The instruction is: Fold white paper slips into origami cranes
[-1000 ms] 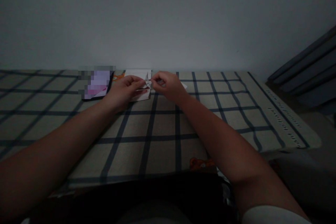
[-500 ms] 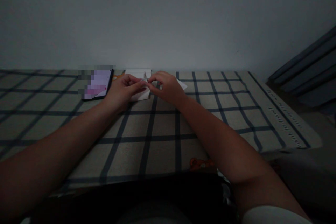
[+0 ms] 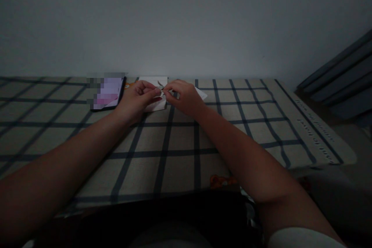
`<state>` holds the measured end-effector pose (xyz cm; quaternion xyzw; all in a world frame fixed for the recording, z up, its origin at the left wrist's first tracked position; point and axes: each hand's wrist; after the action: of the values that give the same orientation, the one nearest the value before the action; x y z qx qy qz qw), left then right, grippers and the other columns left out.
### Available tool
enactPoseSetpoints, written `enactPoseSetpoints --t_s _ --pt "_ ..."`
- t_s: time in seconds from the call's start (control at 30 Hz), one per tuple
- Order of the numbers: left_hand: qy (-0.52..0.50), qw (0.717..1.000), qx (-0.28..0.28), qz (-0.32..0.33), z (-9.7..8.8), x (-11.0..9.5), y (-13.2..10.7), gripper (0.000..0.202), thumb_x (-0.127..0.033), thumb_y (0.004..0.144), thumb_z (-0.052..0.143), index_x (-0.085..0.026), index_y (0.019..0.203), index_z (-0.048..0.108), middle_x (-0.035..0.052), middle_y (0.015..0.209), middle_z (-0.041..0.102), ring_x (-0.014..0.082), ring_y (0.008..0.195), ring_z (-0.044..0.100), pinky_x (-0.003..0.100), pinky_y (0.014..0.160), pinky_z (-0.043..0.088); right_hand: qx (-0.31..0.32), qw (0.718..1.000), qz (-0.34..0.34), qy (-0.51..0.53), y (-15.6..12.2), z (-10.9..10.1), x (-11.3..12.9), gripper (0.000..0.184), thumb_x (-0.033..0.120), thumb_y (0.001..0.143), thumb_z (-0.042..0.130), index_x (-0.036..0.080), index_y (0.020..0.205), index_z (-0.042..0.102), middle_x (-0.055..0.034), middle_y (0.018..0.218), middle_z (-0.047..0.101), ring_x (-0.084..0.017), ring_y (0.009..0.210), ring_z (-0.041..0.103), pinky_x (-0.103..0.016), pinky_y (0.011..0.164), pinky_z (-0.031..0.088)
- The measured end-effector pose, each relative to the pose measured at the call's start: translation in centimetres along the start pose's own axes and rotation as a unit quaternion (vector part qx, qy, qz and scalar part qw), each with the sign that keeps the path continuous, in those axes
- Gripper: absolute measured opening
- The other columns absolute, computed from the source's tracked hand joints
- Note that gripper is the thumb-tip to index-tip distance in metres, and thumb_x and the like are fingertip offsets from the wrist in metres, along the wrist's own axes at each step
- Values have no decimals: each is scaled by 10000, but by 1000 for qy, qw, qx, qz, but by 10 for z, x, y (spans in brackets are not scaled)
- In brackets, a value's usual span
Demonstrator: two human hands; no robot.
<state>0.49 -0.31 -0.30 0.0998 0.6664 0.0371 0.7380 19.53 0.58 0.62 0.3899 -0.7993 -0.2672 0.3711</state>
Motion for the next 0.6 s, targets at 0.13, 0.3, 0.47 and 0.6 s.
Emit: enactPoseSetpoints --t_s 0.13,0.3,0.47,0.6 --pt "-11 1000 21 -11 -2 0 0 422 -333 675 861 -210 999 619 6 856 742 137 772 701 317 844 563 23 1000 -17 -9 1 -3 0 185 296 949 531 192 862 656 -59 894 733 -184 873 653 -336 835 476" --pt "-21 999 33 -17 -3 2 1 370 -314 708 847 -209 1013 665 11 877 744 127 781 698 310 863 566 14 1000 7 16 1 -2 -5 198 314 943 526 187 851 647 -46 853 716 -173 821 639 -316 793 468" --pt "-12 999 40 -27 -2 -1 -2 369 -333 724 828 -204 1043 693 34 964 726 150 854 694 360 910 570 30 997 46 59 3 -2 -7 201 326 944 507 188 865 629 -36 862 699 -177 844 623 -317 804 462" --pt "-15 998 26 -49 1 -4 -3 330 -343 729 810 -225 1016 697 19 958 705 162 841 680 370 851 593 55 996 27 68 2 -1 -7 227 360 950 501 187 862 619 -44 873 690 -181 850 611 -319 805 456"
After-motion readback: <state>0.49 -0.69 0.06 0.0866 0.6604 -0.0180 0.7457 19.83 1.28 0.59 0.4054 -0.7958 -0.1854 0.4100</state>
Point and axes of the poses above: each hand's wrist, its own y-axis towards the middle knuckle, its own z-axis out of the palm, x = y × z
